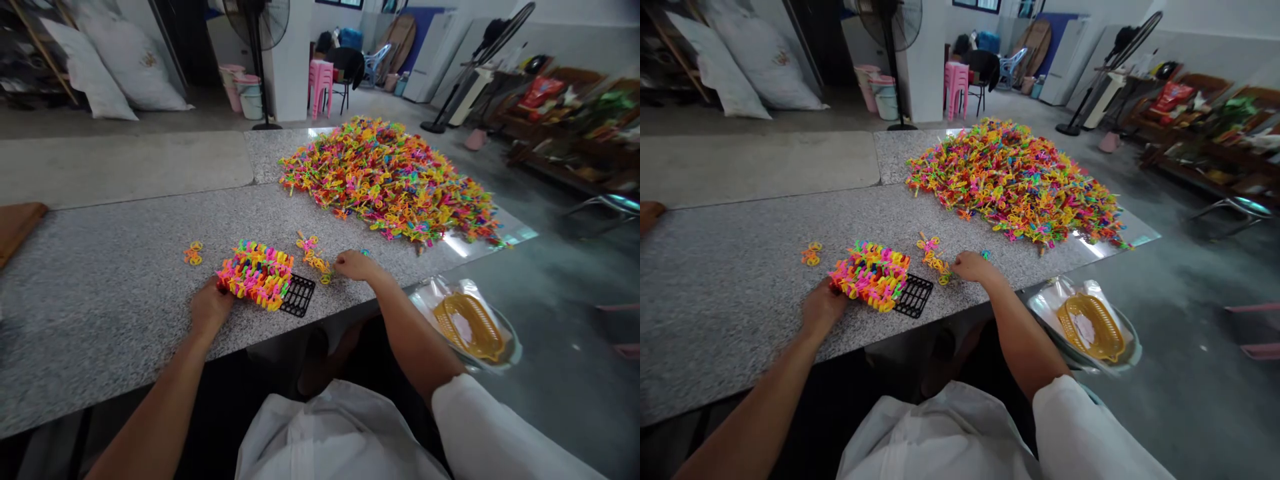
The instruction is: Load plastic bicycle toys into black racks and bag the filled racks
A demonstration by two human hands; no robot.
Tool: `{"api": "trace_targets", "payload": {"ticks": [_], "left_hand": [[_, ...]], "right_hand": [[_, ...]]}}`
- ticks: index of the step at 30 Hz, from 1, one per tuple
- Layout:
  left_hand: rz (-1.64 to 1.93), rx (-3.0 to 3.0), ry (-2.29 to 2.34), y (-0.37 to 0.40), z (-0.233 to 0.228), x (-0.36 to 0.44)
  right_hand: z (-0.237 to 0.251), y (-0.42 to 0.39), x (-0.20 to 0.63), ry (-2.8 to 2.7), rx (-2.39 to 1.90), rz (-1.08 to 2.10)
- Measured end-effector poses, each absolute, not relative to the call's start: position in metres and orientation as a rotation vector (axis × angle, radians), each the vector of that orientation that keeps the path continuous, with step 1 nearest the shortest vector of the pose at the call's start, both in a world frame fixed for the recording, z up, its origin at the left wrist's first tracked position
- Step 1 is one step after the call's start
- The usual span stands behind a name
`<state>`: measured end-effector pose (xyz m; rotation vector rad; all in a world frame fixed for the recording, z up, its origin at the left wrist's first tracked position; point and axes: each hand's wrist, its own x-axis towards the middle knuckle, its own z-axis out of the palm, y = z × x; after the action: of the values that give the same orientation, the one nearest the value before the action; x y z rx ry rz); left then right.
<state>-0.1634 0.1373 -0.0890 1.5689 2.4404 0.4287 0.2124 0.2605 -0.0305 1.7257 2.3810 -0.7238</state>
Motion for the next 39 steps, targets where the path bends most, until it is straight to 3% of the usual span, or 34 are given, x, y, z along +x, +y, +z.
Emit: {"api": "trace_targets", "payload": {"ticks": [5, 12, 21, 23, 26, 28, 30, 35, 39], "left_hand": [[0.413, 1.526, 2.459, 0.137, -0.086, -0.163], [0.445, 1.568, 2.436, 0.137, -0.088, -0.165], [0.437, 1.546, 2.441, 0.136, -0.086, -0.159], [0.446, 1.552, 2.431, 0.136, -0.084, -0.157], [0.449, 1.554, 2.434, 0.136, -0.086, -0.158], [0.447, 1.556, 2.438, 0.136, -0.088, -0.159], [0.457, 1.563, 2.435, 0.136, -0.09, -0.16], [0.465, 1.549, 2.414, 0.136, -0.092, -0.16], [0.446, 1.556, 2.431, 0.137, -0.092, -0.161]], "right_hand": [[-0.043, 0.249, 0.201, 2.538, 1.71, -0.641], [-0.038, 0.245, 0.194, 2.485, 1.403, -0.836], [-0.01, 0.293, 0.199, 2.327, 1.792, -0.724], [-0.006, 0.302, 0.175, 2.417, 1.938, -1.048], [-0.005, 0.308, 0.133, 2.384, 1.905, -2.089], [-0.008, 0.311, 0.116, 2.222, 1.868, -2.449], [-0.015, 0.312, 0.117, 2.228, 1.985, -2.256], [-0.039, 0.305, 0.164, 2.577, 1.868, -0.831], [-0.055, 0.287, 0.192, 2.655, 1.589, -0.489]]}}
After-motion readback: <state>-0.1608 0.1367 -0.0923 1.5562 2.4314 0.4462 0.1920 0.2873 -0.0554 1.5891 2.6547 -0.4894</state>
